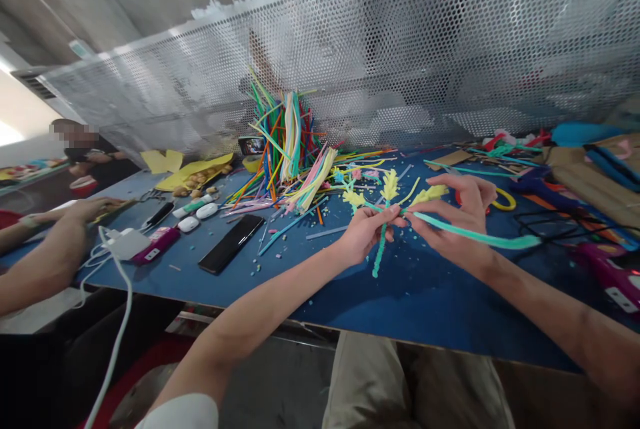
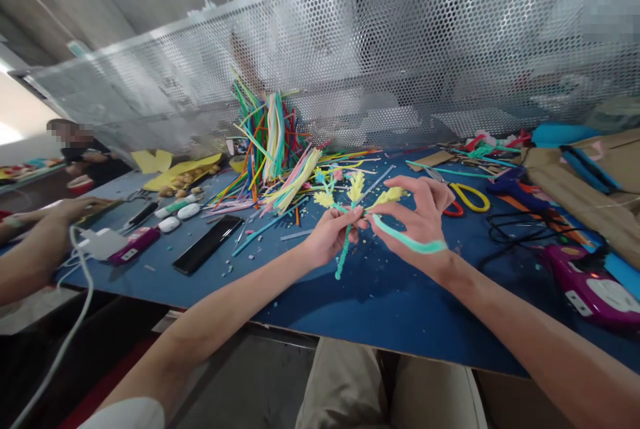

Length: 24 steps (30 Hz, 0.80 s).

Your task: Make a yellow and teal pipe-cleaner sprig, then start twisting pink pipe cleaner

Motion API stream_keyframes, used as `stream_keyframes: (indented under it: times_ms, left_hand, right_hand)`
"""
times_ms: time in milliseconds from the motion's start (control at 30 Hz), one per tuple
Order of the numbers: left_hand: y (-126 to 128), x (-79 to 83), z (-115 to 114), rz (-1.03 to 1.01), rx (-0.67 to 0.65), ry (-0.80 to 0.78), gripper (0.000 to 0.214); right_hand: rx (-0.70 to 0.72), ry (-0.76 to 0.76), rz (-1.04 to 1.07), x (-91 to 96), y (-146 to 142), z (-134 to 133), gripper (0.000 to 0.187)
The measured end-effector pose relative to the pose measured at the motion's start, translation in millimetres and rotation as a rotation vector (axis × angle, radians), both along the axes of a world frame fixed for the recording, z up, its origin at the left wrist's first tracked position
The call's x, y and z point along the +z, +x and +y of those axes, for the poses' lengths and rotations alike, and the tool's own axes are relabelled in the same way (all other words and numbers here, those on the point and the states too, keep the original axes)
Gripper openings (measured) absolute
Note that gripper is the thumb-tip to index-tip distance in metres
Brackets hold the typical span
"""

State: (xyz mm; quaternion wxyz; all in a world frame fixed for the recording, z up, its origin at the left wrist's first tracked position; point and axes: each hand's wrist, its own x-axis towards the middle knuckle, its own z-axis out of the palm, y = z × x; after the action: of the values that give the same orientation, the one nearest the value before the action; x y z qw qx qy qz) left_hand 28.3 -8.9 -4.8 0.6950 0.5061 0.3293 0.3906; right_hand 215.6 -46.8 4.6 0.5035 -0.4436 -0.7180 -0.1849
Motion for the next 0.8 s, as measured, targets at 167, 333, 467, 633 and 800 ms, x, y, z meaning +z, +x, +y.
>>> stream_keyframes:
  times_ms: [167,333,467,633,800]
  left_hand:
    - [5,-1.9,-6,-0.076,0.021,-0.05,0.039]
    - [6,-0.2,-12,-0.117,0.011,-0.136,0.042]
    - [6,1.0,-16,-0.18,-0.007,-0.166,0.04]
    - [5,-1.3,-15,-0.224,-0.074,-0.122,0.041]
    - [5,-3.0,-10,-0.208,-0.042,-0.096,0.043]
  right_hand:
    - [-0.087,0.047,0.073,1.2,-7,-6,0.005]
    - [-0.045,0.145,0.053,6.0,-6,-12,0.018]
    - [0.096,-0.013,0.317,5.5,-12,-8,0.007]
    - [0.619,-0.384,0.815,-10.1,-15,9,0.01]
    - [0.823,-0.741,1.094,-18.4,-15,14,0.016]
